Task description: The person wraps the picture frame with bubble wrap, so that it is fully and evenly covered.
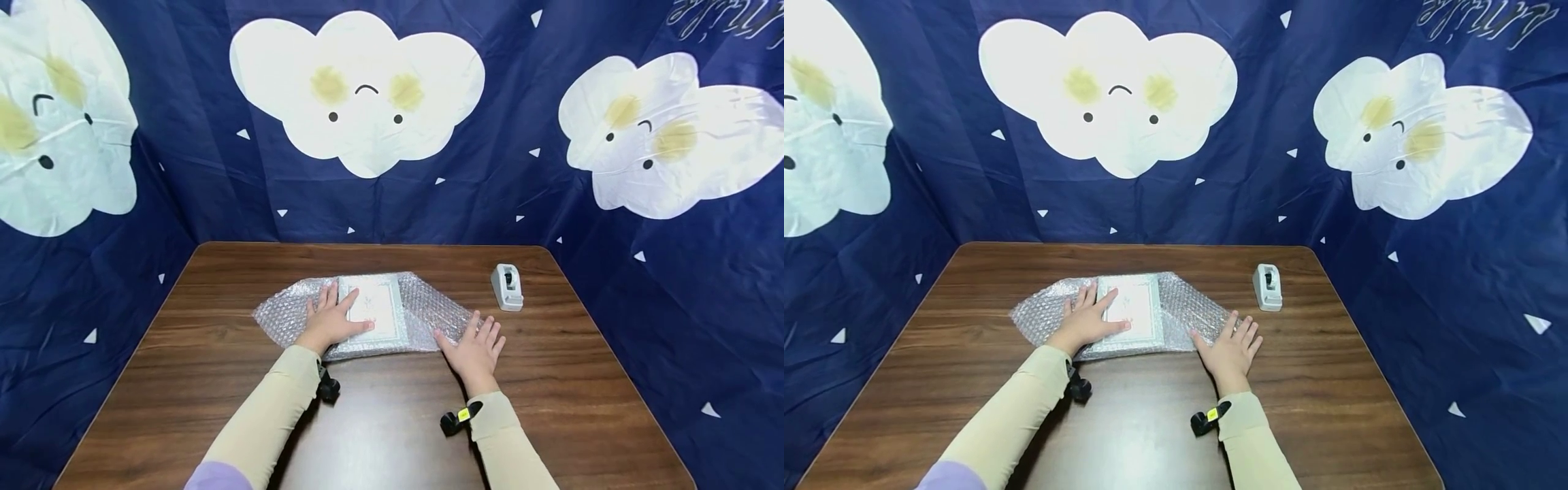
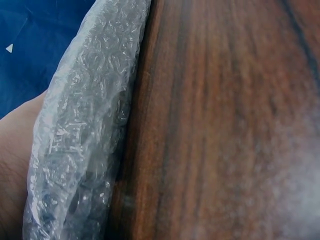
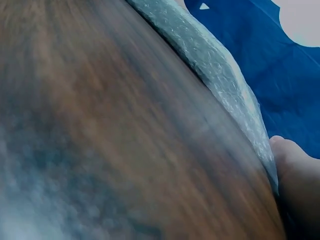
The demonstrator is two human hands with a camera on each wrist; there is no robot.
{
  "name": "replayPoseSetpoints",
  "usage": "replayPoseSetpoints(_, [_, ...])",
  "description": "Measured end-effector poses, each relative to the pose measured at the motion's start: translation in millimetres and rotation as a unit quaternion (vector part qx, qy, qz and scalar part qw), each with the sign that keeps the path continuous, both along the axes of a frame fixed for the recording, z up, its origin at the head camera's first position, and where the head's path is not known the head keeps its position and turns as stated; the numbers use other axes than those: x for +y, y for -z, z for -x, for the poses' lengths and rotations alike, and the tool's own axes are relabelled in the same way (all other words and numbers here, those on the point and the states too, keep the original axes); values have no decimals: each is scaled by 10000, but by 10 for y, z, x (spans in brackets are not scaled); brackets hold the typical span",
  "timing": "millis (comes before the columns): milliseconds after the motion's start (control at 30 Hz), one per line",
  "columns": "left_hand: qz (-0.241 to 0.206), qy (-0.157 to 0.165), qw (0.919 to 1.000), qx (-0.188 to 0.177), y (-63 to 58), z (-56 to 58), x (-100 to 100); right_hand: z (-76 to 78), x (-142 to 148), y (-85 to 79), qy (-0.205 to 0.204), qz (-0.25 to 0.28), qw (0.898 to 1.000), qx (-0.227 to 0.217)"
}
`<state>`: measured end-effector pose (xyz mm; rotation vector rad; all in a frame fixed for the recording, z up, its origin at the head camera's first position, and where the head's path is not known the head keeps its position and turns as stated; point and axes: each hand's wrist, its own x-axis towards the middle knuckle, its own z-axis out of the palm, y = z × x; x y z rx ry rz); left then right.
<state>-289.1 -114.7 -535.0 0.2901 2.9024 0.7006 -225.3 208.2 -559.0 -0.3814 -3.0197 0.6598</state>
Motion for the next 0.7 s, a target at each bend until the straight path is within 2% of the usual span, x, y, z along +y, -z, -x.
replayPoseSetpoints(167, [18,8,10000,-42,5,3,-7,-33,81,-14,212,90,9995,201])
replayPoseSetpoints(333, [70,-28,9999,-93,-3,1,-23,-19,101,-9,201,79,9950,973])
replayPoseSetpoints(433, [123,-26,9998,-133,2,9,-23,4,95,5,205,14,9917,1268])
replayPoseSetpoints(500, [126,-13,9998,-149,-8,0,-15,23,105,19,266,165,9886,1474])
replayPoseSetpoints(600, [136,-17,9998,-121,-39,-26,-6,44,136,44,478,716,9783,1887])
replayPoseSetpoints(700, [92,-2,9999,-80,-37,-12,-7,60,168,44,710,1322,9590,2406])
